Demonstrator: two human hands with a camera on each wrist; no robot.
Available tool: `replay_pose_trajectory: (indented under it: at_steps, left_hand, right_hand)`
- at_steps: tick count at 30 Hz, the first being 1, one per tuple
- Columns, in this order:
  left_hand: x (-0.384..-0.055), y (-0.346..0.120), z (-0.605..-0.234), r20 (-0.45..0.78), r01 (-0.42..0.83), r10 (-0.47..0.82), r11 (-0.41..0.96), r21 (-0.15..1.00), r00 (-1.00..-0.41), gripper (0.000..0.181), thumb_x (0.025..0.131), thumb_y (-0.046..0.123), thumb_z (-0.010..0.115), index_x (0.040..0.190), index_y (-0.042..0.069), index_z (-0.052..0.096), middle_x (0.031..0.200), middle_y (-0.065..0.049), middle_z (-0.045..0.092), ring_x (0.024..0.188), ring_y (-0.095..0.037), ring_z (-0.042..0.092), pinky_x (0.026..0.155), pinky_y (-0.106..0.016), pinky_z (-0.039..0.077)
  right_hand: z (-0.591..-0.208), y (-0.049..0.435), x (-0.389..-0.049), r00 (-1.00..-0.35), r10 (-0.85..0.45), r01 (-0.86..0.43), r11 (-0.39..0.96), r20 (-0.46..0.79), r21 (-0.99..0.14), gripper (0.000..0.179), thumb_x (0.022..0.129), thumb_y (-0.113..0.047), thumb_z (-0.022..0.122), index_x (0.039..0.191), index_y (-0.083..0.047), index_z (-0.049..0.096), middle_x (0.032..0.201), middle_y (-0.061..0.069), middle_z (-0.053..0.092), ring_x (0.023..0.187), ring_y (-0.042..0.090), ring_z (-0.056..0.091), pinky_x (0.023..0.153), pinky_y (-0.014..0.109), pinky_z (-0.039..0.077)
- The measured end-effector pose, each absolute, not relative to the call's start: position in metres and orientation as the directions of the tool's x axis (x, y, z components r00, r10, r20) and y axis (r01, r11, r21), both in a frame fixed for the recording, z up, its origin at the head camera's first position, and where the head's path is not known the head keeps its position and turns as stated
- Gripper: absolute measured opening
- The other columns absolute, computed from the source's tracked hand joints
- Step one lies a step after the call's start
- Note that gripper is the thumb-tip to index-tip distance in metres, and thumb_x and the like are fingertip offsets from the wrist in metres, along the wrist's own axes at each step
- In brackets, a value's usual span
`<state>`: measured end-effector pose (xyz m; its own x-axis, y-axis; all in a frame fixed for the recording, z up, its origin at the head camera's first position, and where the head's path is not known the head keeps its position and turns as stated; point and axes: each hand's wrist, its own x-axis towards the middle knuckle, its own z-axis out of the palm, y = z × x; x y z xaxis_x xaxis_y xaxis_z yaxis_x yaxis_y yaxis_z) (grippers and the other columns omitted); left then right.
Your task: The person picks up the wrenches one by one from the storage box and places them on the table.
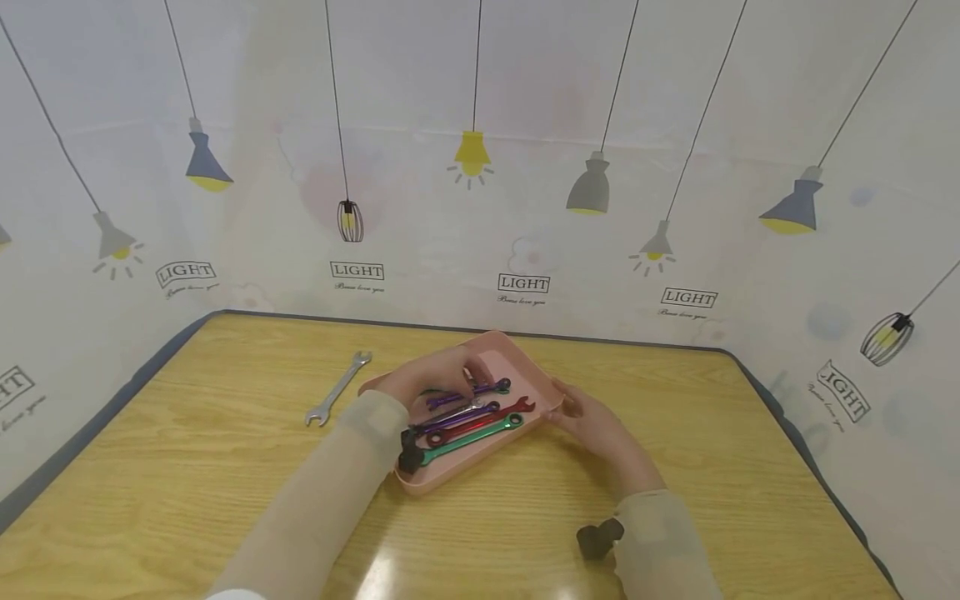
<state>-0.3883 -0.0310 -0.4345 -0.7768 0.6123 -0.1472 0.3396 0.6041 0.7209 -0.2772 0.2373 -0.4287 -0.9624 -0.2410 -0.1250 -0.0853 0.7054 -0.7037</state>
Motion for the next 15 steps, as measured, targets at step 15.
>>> replay_pose_trajectory:
  at_steps: [15]
  left_hand:
    - [-0.382,-0.044,-0.413,-0.142,0.281,0.585,0.570,0.773,-0.798,0.038,0.083,-0.001,0.067,0.112,0.023,0.070,0.111,0.006,0.064,0.106,-0.018,0.058,0.092,-0.036,0.048]
  right_hand:
    - [-0.429,0.237,-0.279,-0.965,-0.236,-0.093,0.717,-0.116,-0.691,0.067,0.099,-0.039,0.056,0.154,-0.014,0.028,0.147,0.025,0.039,0.135,0.048,0.032,0.107,0.067,0.021]
